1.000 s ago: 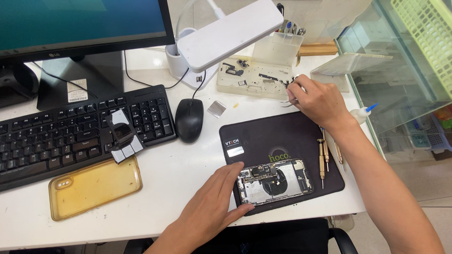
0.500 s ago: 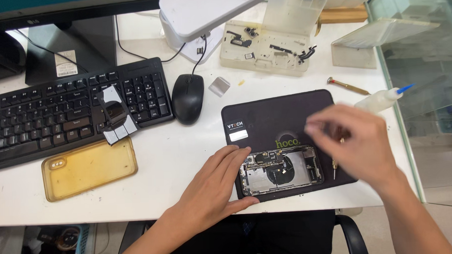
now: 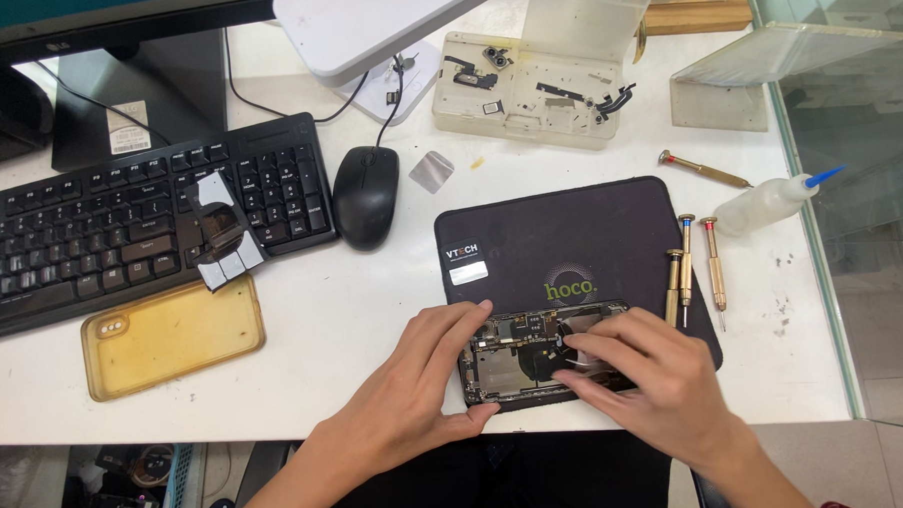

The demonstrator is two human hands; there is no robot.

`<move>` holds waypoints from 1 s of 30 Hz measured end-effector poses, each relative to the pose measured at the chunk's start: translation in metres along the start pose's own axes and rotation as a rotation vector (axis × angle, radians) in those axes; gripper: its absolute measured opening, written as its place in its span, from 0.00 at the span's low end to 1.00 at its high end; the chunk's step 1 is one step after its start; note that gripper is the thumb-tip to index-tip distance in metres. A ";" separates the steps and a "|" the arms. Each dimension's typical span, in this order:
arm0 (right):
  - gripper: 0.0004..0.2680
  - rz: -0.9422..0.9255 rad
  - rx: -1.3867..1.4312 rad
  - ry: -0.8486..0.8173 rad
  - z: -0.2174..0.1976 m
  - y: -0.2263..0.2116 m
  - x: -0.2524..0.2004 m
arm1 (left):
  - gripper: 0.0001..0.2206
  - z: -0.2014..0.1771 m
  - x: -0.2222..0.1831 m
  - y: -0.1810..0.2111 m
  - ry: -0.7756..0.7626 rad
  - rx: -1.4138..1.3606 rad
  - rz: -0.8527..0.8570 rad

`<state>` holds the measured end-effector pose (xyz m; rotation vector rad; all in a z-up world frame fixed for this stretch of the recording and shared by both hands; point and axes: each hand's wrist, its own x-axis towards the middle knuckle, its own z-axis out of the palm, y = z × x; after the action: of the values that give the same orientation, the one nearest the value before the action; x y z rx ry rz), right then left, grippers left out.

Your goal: The person is repairing a disassembled smartphone on a workbench. They use tweezers to carefully place and adjust small internal components and connectors on the motherboard. The person repeatedly picks up and sets down the tweezers while manipulating the device's internals.

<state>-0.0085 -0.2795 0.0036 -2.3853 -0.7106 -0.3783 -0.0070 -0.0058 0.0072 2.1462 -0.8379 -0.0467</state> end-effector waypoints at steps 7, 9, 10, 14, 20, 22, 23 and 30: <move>0.11 -0.040 -0.045 0.069 0.009 0.000 -0.004 | 0.42 0.001 0.002 -0.002 -0.030 -0.005 -0.025; 0.11 -0.035 -0.011 0.068 0.007 -0.001 -0.004 | 0.42 0.000 0.002 -0.001 -0.052 -0.015 -0.059; 0.11 -0.031 0.007 0.065 0.007 -0.001 -0.003 | 0.42 0.000 0.003 -0.001 -0.042 -0.008 -0.049; 0.10 -0.013 0.005 -0.009 0.003 0.001 0.003 | 0.42 0.001 0.005 -0.001 -0.025 0.010 -0.060; 0.09 -0.100 -0.035 -0.074 -0.001 0.001 0.021 | 0.36 -0.003 0.011 0.001 0.043 0.049 -0.012; 0.09 -0.104 -0.064 -0.126 -0.004 0.003 0.026 | 0.31 0.001 0.018 0.001 0.056 0.117 0.019; 0.09 -0.117 -0.059 -0.162 -0.006 0.003 0.026 | 0.27 0.004 0.023 -0.001 0.044 0.171 0.051; 0.09 -0.233 -0.041 -0.269 -0.006 0.008 0.025 | 0.11 0.003 0.050 -0.011 -0.004 0.223 0.092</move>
<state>0.0161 -0.2784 0.0153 -2.4238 -1.1195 -0.1681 0.0369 -0.0320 0.0093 2.3119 -0.9820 0.0936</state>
